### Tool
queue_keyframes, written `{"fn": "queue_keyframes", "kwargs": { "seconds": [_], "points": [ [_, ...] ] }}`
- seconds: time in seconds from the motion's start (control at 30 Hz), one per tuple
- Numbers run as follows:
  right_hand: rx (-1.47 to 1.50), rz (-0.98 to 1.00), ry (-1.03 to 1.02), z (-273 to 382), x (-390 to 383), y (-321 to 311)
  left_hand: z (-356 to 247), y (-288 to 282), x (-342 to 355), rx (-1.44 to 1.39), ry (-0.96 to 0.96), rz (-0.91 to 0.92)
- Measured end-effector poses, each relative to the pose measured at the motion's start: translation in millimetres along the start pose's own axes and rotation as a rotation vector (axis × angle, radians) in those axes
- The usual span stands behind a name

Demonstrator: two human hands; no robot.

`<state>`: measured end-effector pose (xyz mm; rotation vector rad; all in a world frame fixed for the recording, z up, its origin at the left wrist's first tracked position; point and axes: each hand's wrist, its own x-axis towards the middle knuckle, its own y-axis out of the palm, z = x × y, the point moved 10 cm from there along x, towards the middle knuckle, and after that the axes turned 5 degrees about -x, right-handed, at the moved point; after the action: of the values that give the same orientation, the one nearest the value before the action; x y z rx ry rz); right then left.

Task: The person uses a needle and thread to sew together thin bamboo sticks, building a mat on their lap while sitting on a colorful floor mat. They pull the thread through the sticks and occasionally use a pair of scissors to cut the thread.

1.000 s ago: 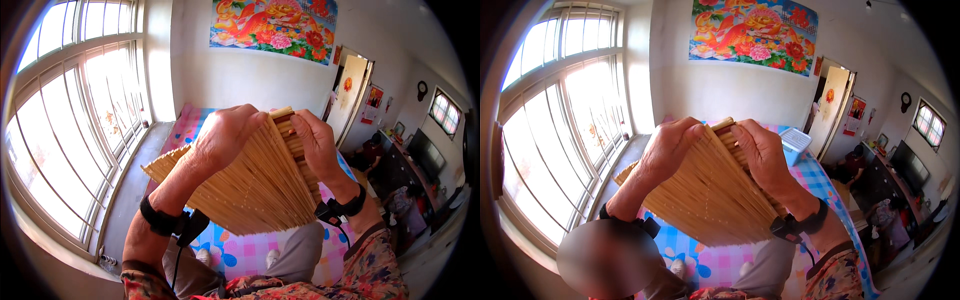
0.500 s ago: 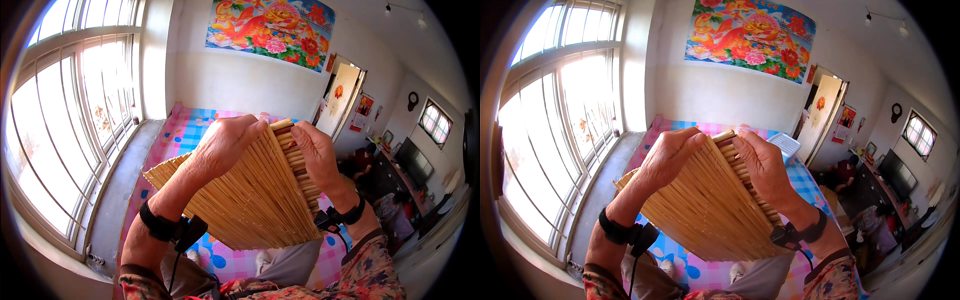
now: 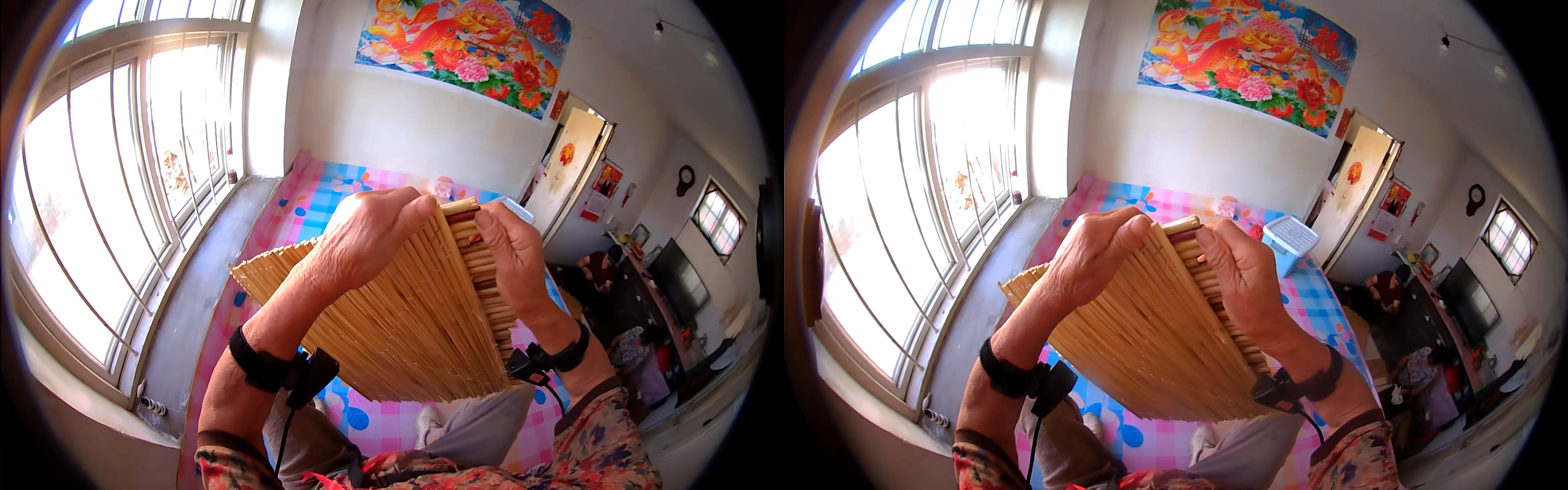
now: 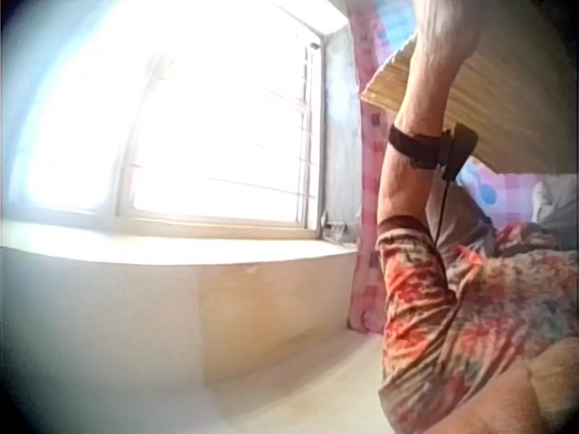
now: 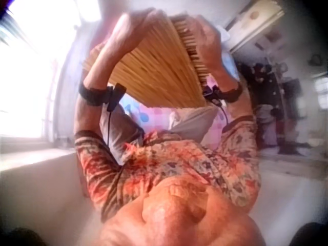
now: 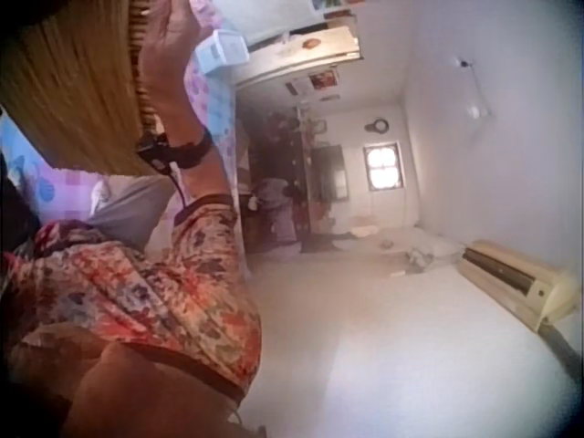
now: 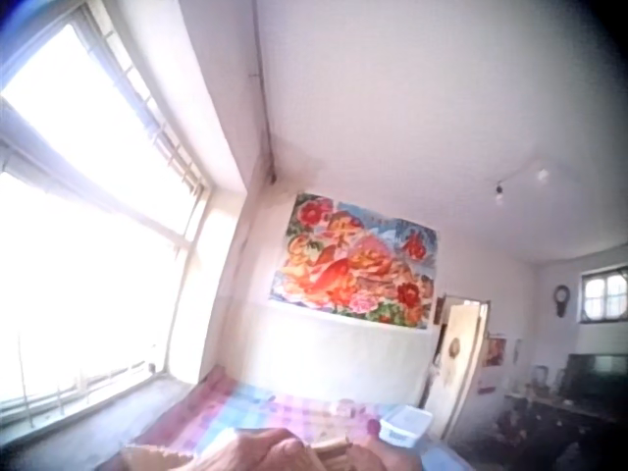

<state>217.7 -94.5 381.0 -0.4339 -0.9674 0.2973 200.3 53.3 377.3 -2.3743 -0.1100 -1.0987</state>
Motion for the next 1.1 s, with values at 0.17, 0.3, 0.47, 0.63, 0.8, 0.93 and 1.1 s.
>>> {"fn": "queue_keyframes", "kwargs": {
  "seconds": [0.17, 0.3, 0.47, 0.63, 0.8, 0.93, 1.1],
  "points": [
    [0.037, 0.009, 0.062, -22.9, -22.2, 32.9, 27.0, 4.2, -21.0, 0.127, -0.020, 0.027],
    [0.118, 0.064, 0.166, -42.2, -51.7, 60.5, 48.1, 13.9, -48.9, 0.068, 0.055, 0.017],
    [0.231, 0.194, 0.311, -73.8, -88.7, 91.9, 81.6, 35.7, -82.1, 0.121, 0.072, 0.094],
    [0.261, 0.256, 0.391, -101.9, -106.7, 110.0, 97.9, 47.7, -99.1, 0.106, 0.044, 0.089],
    [0.339, 0.260, 0.405, -109.7, -99.2, 118.9, 111.1, 42.8, -97.5, 0.068, 0.008, 0.090],
    [0.298, 0.289, 0.428, -116.5, -98.2, 116.8, 117.4, 45.8, -95.4, 0.101, -0.068, 0.108],
    [0.211, 0.247, 0.477, -136.1, -98.4, 108.2, 115.7, 30.5, -93.1, 0.025, 0.030, -0.080]
  ]
}}
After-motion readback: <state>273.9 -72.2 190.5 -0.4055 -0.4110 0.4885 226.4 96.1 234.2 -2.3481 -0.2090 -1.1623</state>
